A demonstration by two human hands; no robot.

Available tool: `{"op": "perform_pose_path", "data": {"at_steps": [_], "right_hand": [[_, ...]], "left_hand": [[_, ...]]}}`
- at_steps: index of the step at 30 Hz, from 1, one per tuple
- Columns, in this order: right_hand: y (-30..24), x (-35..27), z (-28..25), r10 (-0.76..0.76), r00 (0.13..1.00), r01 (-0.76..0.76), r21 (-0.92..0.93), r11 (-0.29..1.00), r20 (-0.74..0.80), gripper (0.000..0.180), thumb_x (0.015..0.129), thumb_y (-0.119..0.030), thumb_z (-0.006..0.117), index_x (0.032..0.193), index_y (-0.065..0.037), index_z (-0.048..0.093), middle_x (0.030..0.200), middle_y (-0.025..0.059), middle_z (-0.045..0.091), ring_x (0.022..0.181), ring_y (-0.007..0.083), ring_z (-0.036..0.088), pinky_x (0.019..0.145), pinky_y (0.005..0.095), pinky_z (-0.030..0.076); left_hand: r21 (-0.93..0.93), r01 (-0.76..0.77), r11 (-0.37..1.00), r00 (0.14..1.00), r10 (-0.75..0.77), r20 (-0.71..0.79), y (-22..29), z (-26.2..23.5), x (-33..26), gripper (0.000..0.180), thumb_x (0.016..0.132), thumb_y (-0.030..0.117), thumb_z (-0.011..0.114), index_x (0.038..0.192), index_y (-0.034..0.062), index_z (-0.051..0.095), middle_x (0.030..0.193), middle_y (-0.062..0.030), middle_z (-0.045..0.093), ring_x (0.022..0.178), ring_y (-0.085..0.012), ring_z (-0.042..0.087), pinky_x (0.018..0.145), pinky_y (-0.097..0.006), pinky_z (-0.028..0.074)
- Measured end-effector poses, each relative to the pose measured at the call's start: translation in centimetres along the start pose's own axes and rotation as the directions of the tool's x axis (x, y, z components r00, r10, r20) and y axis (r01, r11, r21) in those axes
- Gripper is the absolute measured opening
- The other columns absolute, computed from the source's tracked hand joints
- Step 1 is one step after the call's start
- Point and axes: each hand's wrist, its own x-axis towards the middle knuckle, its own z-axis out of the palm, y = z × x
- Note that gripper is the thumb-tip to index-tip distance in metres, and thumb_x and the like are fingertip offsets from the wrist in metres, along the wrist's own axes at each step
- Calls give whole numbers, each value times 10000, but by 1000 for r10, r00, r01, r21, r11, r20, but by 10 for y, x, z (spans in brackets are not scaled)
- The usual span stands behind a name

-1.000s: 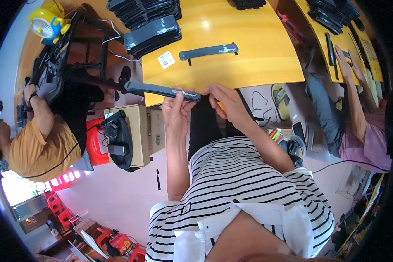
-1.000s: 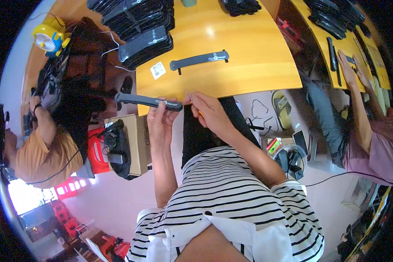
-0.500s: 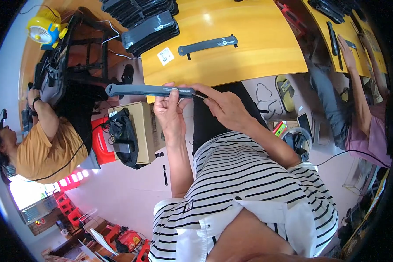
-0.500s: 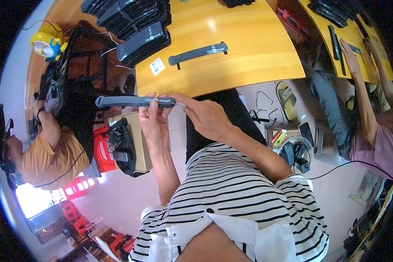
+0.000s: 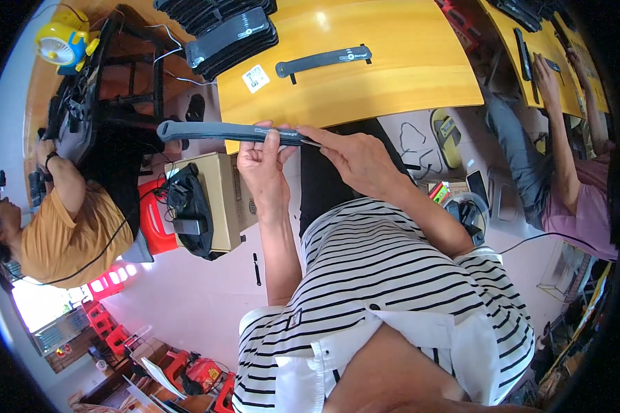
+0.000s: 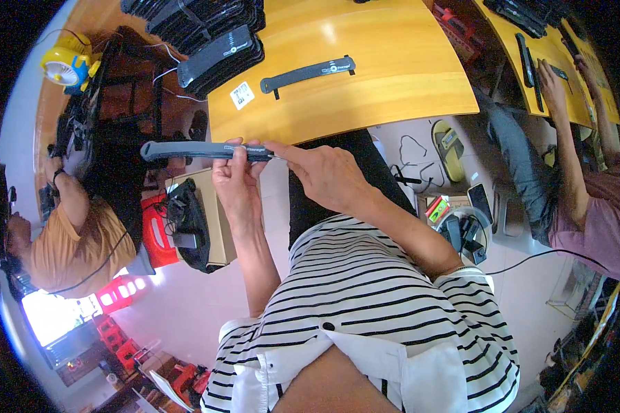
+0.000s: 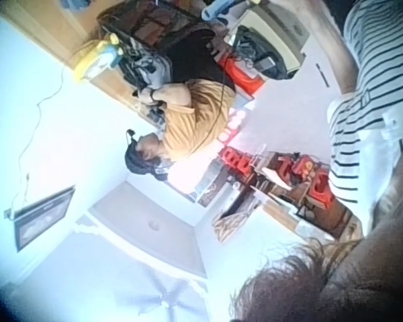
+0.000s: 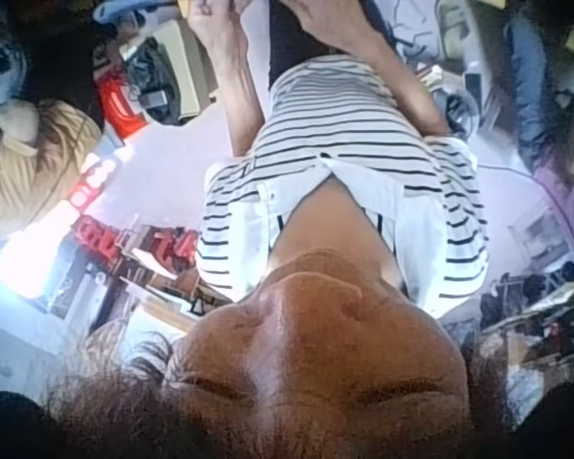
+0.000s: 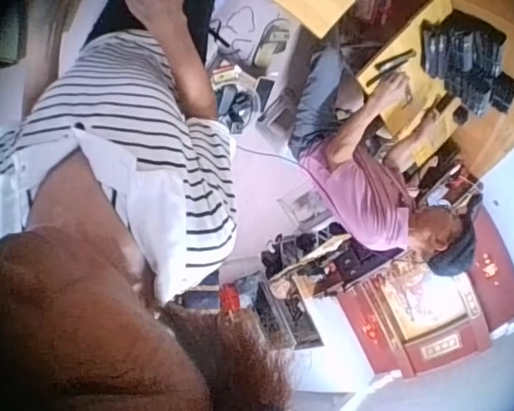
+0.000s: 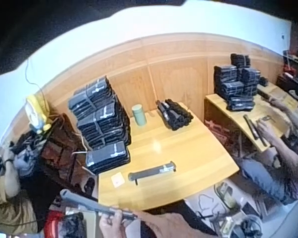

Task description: Assembling or inspecting leather straps with hardware using a small tool at a workshop desk.

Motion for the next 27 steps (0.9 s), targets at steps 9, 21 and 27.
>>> {"op": "perform_pose_path", "data": {"at_steps": [9, 21, 27], "right_hand": [[18, -3, 20, 188, 981, -175, 605, 777, 42, 407, 869, -71, 447, 1267, -157, 468, 573, 66, 538, 481, 132, 514, 486, 260, 430], [15, -7, 11, 190, 982, -163, 537, 828, 5, 410, 892, -33, 418, 1293, -116, 436, 592, -9, 466, 501, 50, 394, 480, 177, 370], [9, -10, 13, 246, 969, -181, 754, 631, 27, 397, 880, -39, 429, 1267, -122, 470, 557, 16, 445, 494, 73, 432, 484, 213, 385]], "left_hand": [[295, -185, 937, 980, 200, -20, -5, 20, -10, 207, 806, -39, 576, 1004, -27, 516, 936, -122, 614, 839, -128, 603, 720, -220, 506], [488, -394, 779, 914, 388, 120, -15, 21, -15, 198, 806, -107, 494, 994, -48, 478, 979, -178, 584, 921, -225, 593, 781, -316, 530], [464, -545, 698, 838, 464, 287, -20, 24, -17, 217, 801, -113, 496, 1002, -35, 476, 1011, -190, 581, 963, -251, 579, 824, -325, 499]]}}
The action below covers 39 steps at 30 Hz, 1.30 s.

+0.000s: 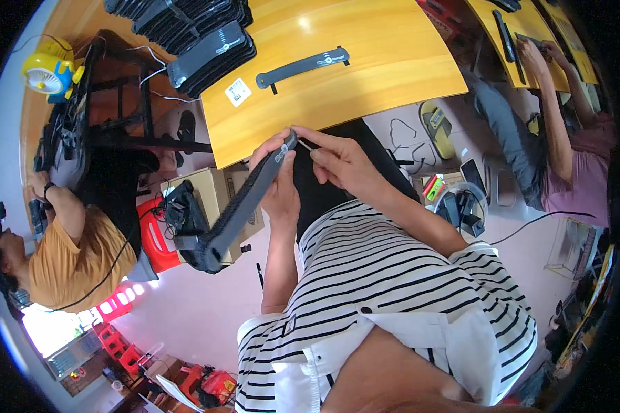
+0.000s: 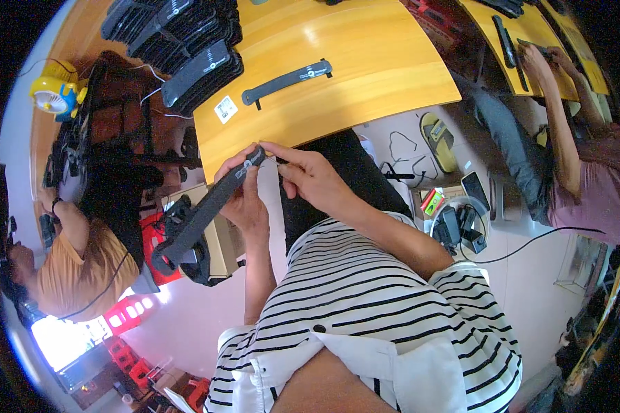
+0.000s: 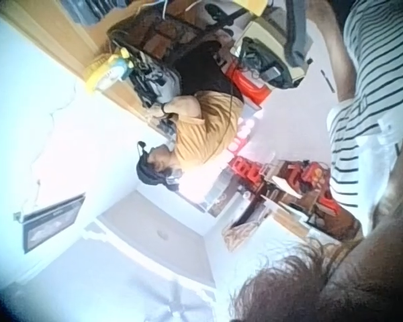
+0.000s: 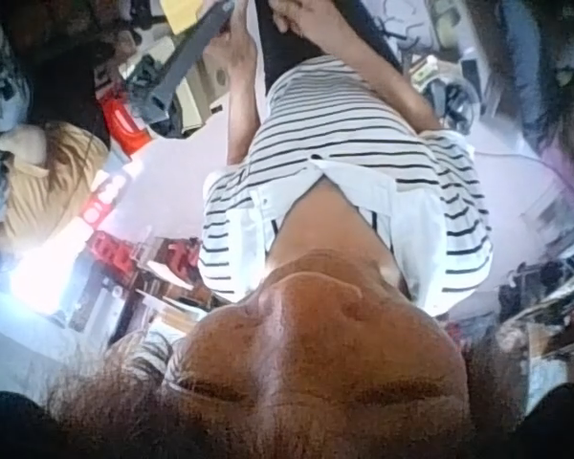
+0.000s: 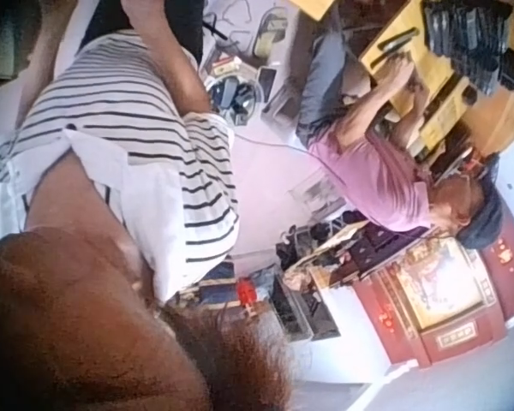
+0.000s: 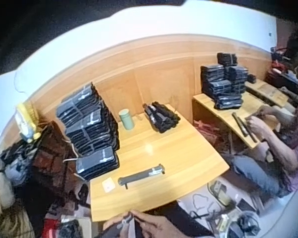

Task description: Assembling or inspecting leather straps with hardware using a small tool at a workshop desk.

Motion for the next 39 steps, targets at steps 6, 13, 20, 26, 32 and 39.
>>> {"op": "perform_pose_path", "data": {"at_steps": [6, 13, 20, 26, 32, 39], "right_hand": [[-3, 0, 6, 45, 999, -40, 155, 987, -28, 391, 889, -28, 408, 1274, -83, 454, 581, -23, 417, 511, 48, 394, 473, 184, 350], [11, -1, 11, 5, 991, 12, 129, 992, -130, 383, 875, -39, 433, 1248, -106, 488, 550, 14, 450, 481, 79, 429, 467, 208, 373], [9, 2, 6, -297, 951, 199, -563, 802, -88, 440, 842, 10, 446, 1260, -123, 475, 627, 59, 497, 506, 135, 484, 498, 248, 418], [7, -3, 8, -398, 913, 159, -817, 554, -92, 434, 820, -3, 474, 1233, -134, 502, 670, 132, 551, 576, 261, 565, 511, 310, 445], [20, 7, -7, -13, 1000, 14, 42, 999, -20, 390, 871, -70, 456, 1260, -91, 458, 582, 28, 502, 475, 127, 492, 426, 259, 409], [6, 2, -12, -108, 991, 80, -307, 948, -76, 277, 830, -50, 520, 1093, -80, 599, 710, 86, 601, 589, 192, 565, 540, 273, 445]], "left_hand": [[-171, 143, 975, 974, -169, -150, 8, 12, 3, 195, 823, -66, 508, 1010, -28, 472, 1035, -187, 572, 966, -239, 577, 818, -319, 509], [-286, 242, 927, 952, -284, -117, 6, 13, 3, 179, 843, -32, 500, 1019, -27, 464, 1034, -164, 562, 972, -222, 569, 816, -324, 512], [-127, 349, 929, 923, -364, -127, 7, 11, 10, 198, 780, 6, 631, 954, -14, 540, 904, -59, 589, 807, -72, 564, 682, -176, 460], [-56, 273, 960, 944, -279, -176, 2, 17, 3, 151, 766, 23, 648, 890, -17, 573, 821, -69, 618, 739, -96, 582, 673, -209, 462], [290, 150, 945, 986, -123, -108, -4, 12, -1, 103, 799, 9, 606, 867, -55, 565, 838, -128, 621, 774, -157, 613, 714, -266, 509], [-63, 367, 928, 930, -364, 53, 14, -2, 19, 78, 765, -18, 618, 819, -54, 574, 772, -96, 615, 692, -117, 596, 639, -233, 531]]}}
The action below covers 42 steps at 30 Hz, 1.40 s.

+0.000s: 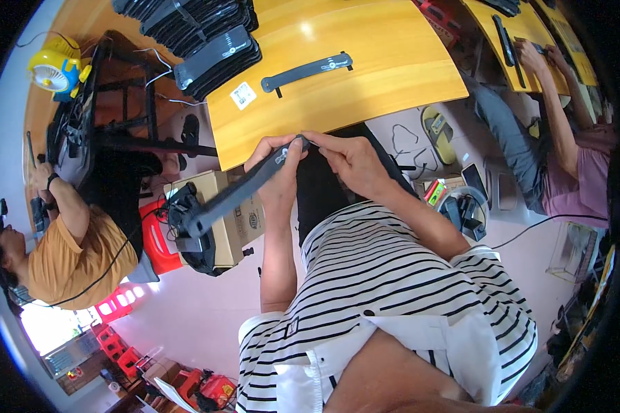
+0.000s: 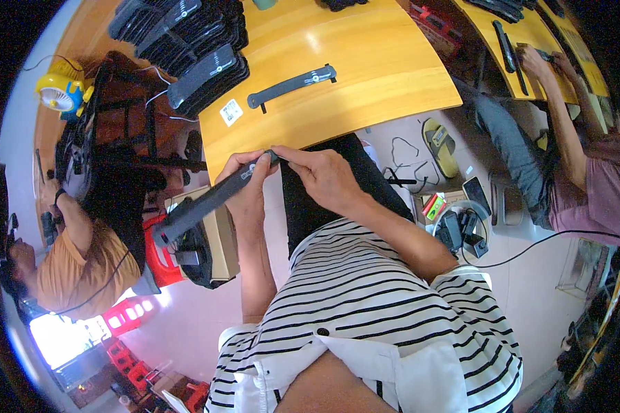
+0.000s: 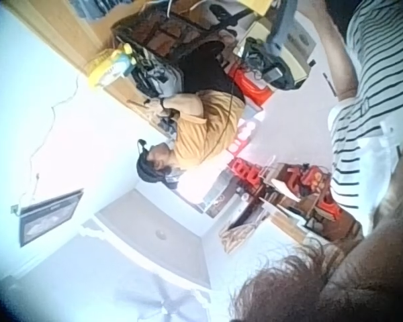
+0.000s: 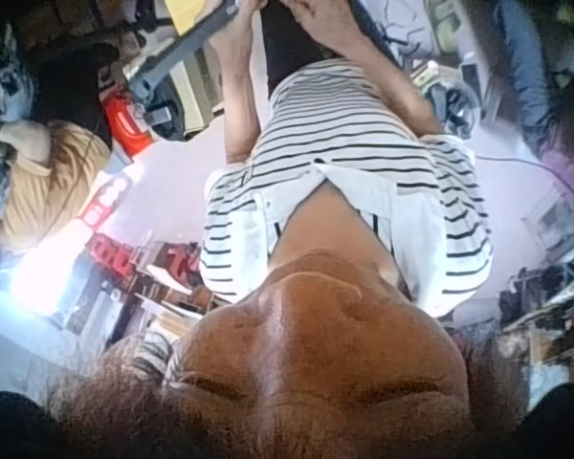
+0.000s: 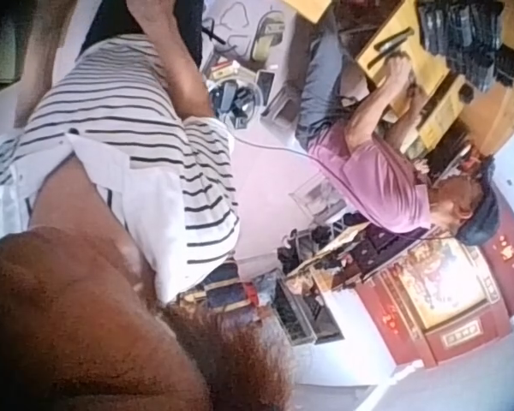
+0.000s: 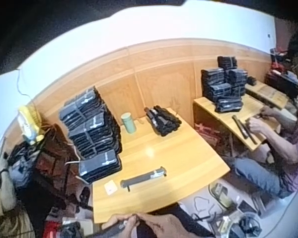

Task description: Assembling or inspecting leather straps with hardware using a small tool at a workshop desk.

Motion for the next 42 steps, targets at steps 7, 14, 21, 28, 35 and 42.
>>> {"op": "perform_pose_path", "data": {"at_steps": [7, 14, 21, 28, 35, 42], "right_hand": [[-10, 12, -25, -148, 964, 208, -277, 938, 223, 270, 767, -68, 584, 1033, -95, 622, 910, 124, 635, 843, 289, 601, 742, 346, 466], [-4, 9, -20, -224, 940, 273, -170, 947, 258, 318, 803, 3, 524, 1104, -79, 584, 730, 72, 614, 547, 142, 562, 519, 239, 438], [-4, 5, -33, -390, 819, 573, -641, 511, 421, 511, 735, -56, 566, 1219, -207, 502, 638, 29, 508, 536, 211, 547, 455, 313, 432], [0, 3, -24, -425, 863, 498, -606, 620, 275, 499, 733, -6, 537, 1203, -171, 532, 598, 35, 471, 518, 197, 522, 459, 313, 414], [1, 10, -21, -245, 960, 279, -392, 877, 136, 331, 766, -54, 555, 1090, -111, 587, 840, 122, 622, 700, 283, 602, 609, 356, 469], [18, 25, -29, -82, 932, 78, 23, 997, 354, 267, 821, -42, 537, 1076, -66, 612, 654, 46, 575, 556, 138, 525, 519, 271, 408]], "left_hand": [[-145, 291, 946, 947, -263, 186, -2, -24, 11, 86, 741, -2, 635, 789, -25, 567, 780, -102, 605, 679, -153, 611, 647, -244, 544], [-272, 534, 801, 824, -422, 377, -20, -34, 25, 81, 727, -8, 623, 784, -11, 566, 772, -117, 615, 646, -213, 638, 582, -283, 567], [-157, 751, 641, 595, -555, 581, -37, -40, 35, 93, 730, 11, 618, 809, -15, 578, 777, -119, 615, 639, -219, 640, 571, -279, 573], [-297, 762, 575, 630, -556, 542, -23, -30, 37, 200, 785, 129, 631, 895, -26, 570, 759, -143, 620, 633, -220, 639, 558, -289, 561], [214, 420, 882, 842, -467, 270, -5, -20, 15, 284, 813, 280, 621, 716, 14, 592, 608, -97, 608, 488, -141, 592, 449, -202, 463], [160, 495, 854, 774, -517, 365, 5, -24, 13, 209, 814, 188, 610, 751, -9, 579, 635, -112, 613, 500, -154, 598, 453, -222, 477]]}}
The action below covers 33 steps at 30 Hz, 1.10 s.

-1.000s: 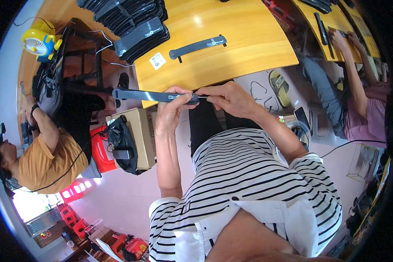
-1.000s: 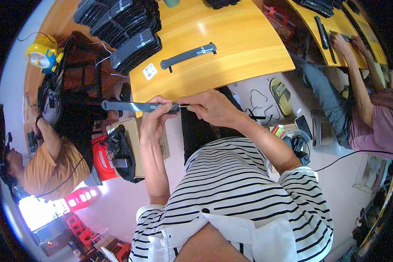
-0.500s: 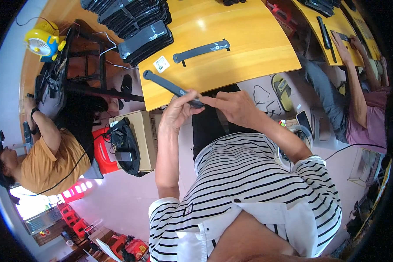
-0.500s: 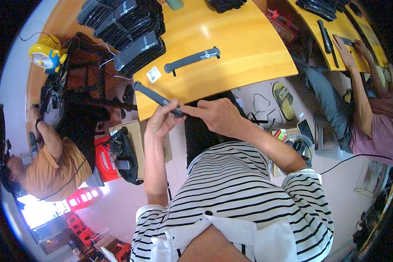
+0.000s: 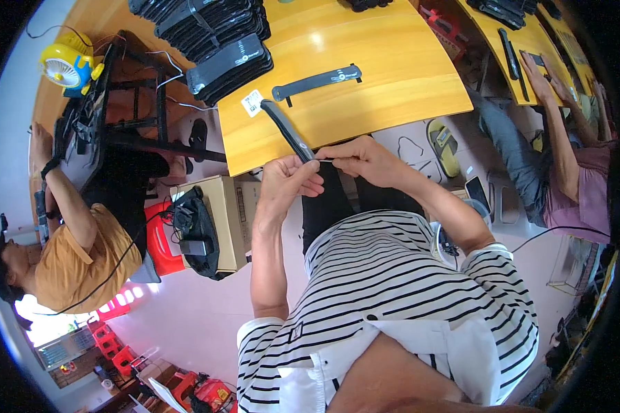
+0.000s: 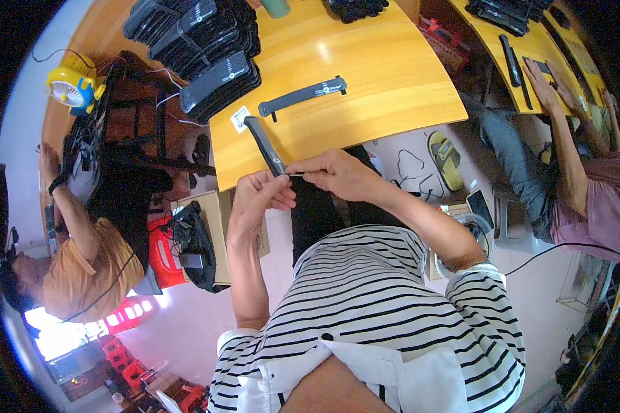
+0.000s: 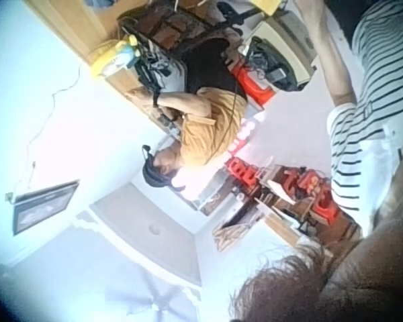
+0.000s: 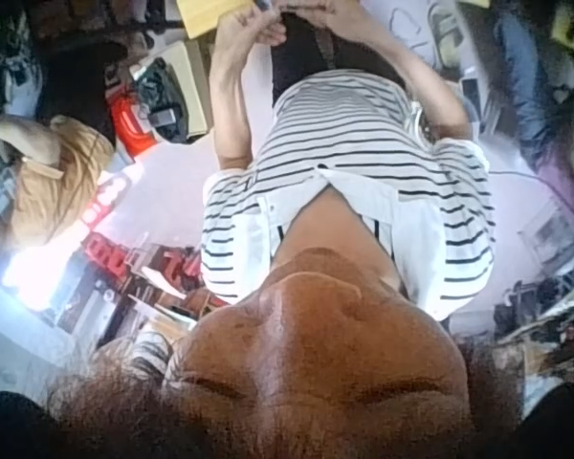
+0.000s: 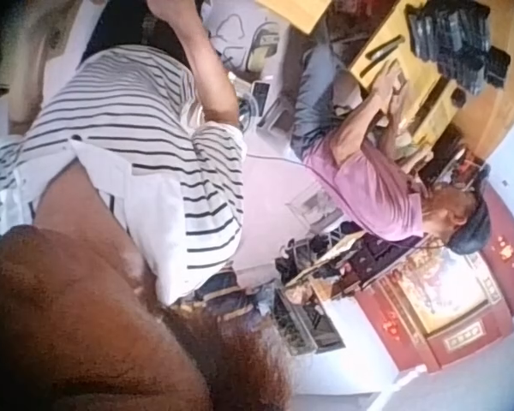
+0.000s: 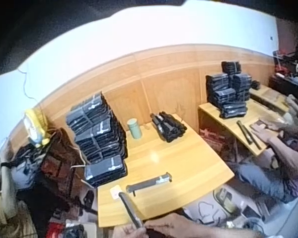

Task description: Assembling or inspecting leather straps with hardware using a small tool at a workshop desk.

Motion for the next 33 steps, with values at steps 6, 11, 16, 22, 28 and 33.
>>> {"op": "perform_pose_path", "data": {"at_steps": [6, 11, 16, 22, 28, 33], "right_hand": [[-16, 2, -5, 174, 973, -213, 300, 930, 153, 291, 831, -26, 527, 1115, -42, 592, 557, -28, 430, 490, 48, 394, 452, 219, 334], [-21, -2, -3, 273, 930, -356, 430, 830, 244, 304, 823, -22, 527, 1119, -52, 587, 554, 11, 481, 476, 79, 426, 458, 239, 354], [-39, -8, 23, -90, 990, 54, -295, 954, -110, 289, 781, -108, 593, 1066, -65, 603, 640, 108, 559, 529, 155, 513, 528, 272, 427], [-40, -4, 19, -155, 977, 124, -201, 972, -148, 346, 710, -67, 684, 1041, -2, 606, 720, 42, 537, 649, 99, 487, 569, 222, 394], [-30, -3, 13, -288, 956, 284, -75, 956, -55, 238, 700, -71, 699, 913, 12, 635, 756, 54, 565, 745, 121, 527, 630, 236, 403], [-41, -14, 18, -94, 992, 90, -44, 995, -85, 161, 702, -32, 678, 851, 8, 635, 746, 73, 556, 727, 159, 547, 621, 241, 411]], "left_hand": [[-50, -52, 997, 999, 53, 0, -2, 0, -8, 147, 813, 121, 594, 802, -25, 582, 650, -119, 615, 521, -166, 611, 475, -228, 501], [-36, -88, 995, 996, 88, -14, -7, 0, -12, 130, 818, 121, 563, 769, 0, 560, 618, -88, 593, 497, -136, 586, 448, -207, 464], [-44, -150, 988, 972, 139, -188, -17, 10, -13, 123, 804, 134, 524, 768, 19, 550, 570, -35, 539, 451, -79, 504, 419, -174, 385], [-91, -125, 988, 979, 107, -175, -12, 13, -22, 111, 800, 129, 507, 733, 44, 533, 551, -19, 519, 437, -55, 471, 407, -165, 360], [-177, -97, 979, 995, 97, -10, -14, 11, -32, 148, 815, 152, 500, 724, 39, 527, 540, -17, 518, 423, -60, 469, 394, -168, 360], [-74, -115, 991, 993, 113, -40, -11, 17, -38, 134, 815, 138, 530, 721, 44, 519, 553, -9, 516, 442, -49, 469, 402, -156, 354]]}}
